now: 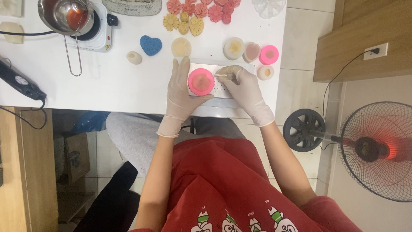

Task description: The person is preparing scented wax melts, including placing a wick or stabilizer and arranging decorative wax elements.

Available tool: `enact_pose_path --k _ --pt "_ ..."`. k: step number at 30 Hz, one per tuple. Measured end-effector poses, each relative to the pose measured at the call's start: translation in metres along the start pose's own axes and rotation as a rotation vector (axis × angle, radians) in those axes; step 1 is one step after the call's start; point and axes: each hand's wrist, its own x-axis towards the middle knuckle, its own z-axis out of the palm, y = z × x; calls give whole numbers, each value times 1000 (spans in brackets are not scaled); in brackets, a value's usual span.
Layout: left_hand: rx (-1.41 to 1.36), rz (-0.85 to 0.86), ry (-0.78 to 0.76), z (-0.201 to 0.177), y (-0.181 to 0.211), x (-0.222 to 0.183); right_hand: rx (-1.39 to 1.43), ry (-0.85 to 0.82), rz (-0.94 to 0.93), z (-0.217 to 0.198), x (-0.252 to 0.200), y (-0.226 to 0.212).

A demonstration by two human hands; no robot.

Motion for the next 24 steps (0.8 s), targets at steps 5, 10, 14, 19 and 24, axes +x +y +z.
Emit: enact_pose_path --k 5,10,14,19,24 --pt "-50 19 -18 2 0 6 -175 -17 -225 -2 5 -1" --pt "-94 -34 -24 4 1 4 -267 -35 -310 -3 9 -7" --pt "-88 -43 -21 4 1 4 -378 -65 -364 -5 10 -11" --pt "-87 -22 -8 6 -1 2 -416 -98 -350 -7 9 -8" --pt "-109 -27 -8 5 -1 2 -431 -92 -391 -8 6 -5"
